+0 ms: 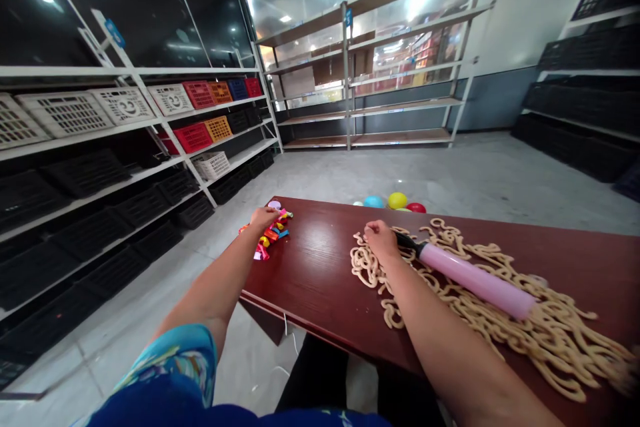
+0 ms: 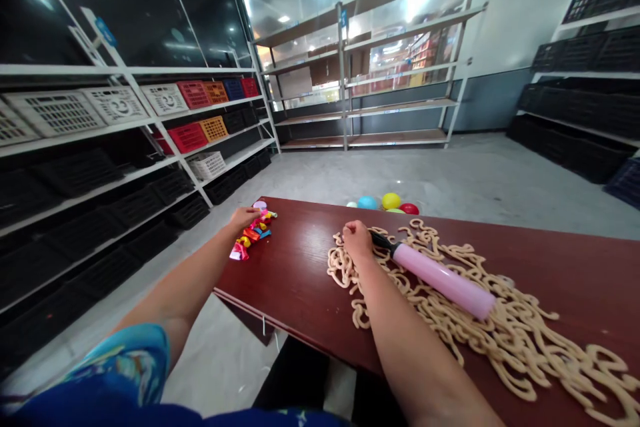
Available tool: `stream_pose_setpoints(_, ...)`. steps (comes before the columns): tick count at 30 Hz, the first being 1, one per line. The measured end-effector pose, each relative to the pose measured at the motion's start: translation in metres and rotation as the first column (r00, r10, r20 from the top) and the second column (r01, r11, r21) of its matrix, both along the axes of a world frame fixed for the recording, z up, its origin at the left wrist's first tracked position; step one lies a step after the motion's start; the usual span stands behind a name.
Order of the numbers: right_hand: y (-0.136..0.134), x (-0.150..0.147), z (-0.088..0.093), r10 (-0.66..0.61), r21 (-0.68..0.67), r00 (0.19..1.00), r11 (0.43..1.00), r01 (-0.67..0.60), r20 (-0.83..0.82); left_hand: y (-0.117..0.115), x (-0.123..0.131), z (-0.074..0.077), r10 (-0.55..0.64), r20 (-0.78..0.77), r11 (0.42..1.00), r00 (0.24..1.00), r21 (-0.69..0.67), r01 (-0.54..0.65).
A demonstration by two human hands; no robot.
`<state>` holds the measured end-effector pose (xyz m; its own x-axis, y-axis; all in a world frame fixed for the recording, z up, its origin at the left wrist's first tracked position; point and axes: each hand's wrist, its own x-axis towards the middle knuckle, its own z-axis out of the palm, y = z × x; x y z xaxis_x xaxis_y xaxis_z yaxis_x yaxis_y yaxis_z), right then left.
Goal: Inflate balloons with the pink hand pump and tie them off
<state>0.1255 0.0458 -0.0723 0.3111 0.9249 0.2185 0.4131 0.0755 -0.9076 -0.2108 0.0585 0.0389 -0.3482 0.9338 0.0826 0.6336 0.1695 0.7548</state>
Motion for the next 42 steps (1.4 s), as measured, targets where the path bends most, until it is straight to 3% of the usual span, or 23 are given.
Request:
stream_pose_setpoints(3, -0.003, -0.002, 0.007, -0.005, 0.003, 1.000, 1.000, 0.005, -0.004, 0.000, 0.005, 0.018, -0.008, 0.057, 1.000, 0.998, 0.029, 0.007)
stream_pose_setpoints(7, -0.014, -0.008, 0.025, 0.090, 0.060, 0.992, 0.995, -0.085, -0.085, -0.005, 0.035, 0.030, -0.302, 0.236, 0.953, 0.924, 0.067, 0.294)
stream_pose_setpoints(12, -0.032, -0.016, 0.045, 0.433, 0.183, 0.865, 0.900, -0.397, -0.255, -0.022, 0.104, 0.015, -0.575, 0.391, 0.792, 0.718, 0.049, 0.608)
stream_pose_setpoints(16, -0.035, -0.017, 0.048, 0.485, 0.113, 0.818, 0.873, -0.474, -0.309, -0.031, 0.144, -0.008, -0.641, 0.443, 0.714, 0.627, 0.045, 0.699)
stream_pose_setpoints(18, -0.032, -0.016, 0.046, 0.421, 0.111, 0.848, 0.906, -0.408, -0.322, -0.031, 0.154, -0.019, -0.617, 0.467, 0.730, 0.634, 0.038, 0.682)
stream_pose_setpoints(21, -0.024, -0.012, 0.044, 0.270, 0.204, 0.928, 0.953, -0.221, -0.255, -0.028, 0.164, -0.032, -0.466, 0.395, 0.877, 0.791, 0.086, 0.473)
stream_pose_setpoints(23, -0.021, -0.010, 0.044, 0.160, 0.308, 0.973, 0.946, -0.102, -0.167, -0.029, 0.172, -0.036, -0.343, 0.416, 0.935, 0.842, 0.063, 0.350)
stream_pose_setpoints(25, -0.021, -0.009, 0.046, 0.087, 0.403, 0.994, 0.914, -0.054, -0.063, -0.032, 0.183, -0.038, -0.302, 0.584, 0.897, 0.754, -0.095, 0.432)
stream_pose_setpoints(27, -0.025, -0.010, 0.049, 0.084, 0.454, 0.994, 0.884, -0.107, 0.071, -0.033, 0.195, -0.038, -0.234, 0.792, 0.778, 0.564, -0.195, 0.597)
stream_pose_setpoints(29, -0.030, -0.012, 0.050, 0.129, 0.443, 0.964, 0.869, -0.223, 0.232, -0.032, 0.203, -0.038, -0.125, 0.916, 0.723, 0.382, -0.179, 0.667)
stream_pose_setpoints(32, -0.035, -0.015, 0.049, 0.185, 0.370, 0.884, 0.857, -0.359, 0.430, -0.025, 0.205, -0.042, -0.021, 0.987, 0.739, 0.162, -0.094, 0.667)
stream_pose_setpoints(35, -0.035, -0.017, 0.046, 0.204, 0.336, 0.820, 0.839, -0.428, 0.535, -0.018, 0.198, -0.054, -0.018, 1.000, 0.754, -0.025, 0.030, 0.656)
stream_pose_setpoints(38, -0.035, -0.018, 0.043, 0.189, 0.328, 0.784, 0.832, -0.448, 0.591, -0.013, 0.192, -0.067, -0.070, 0.993, 0.774, -0.093, 0.113, 0.623)
stream_pose_setpoints(42, -0.039, -0.016, 0.047, 0.176, 0.321, 0.780, 0.840, -0.436, 0.600, -0.002, 0.190, -0.076, -0.080, 0.996, 0.823, -0.047, 0.093, 0.560)
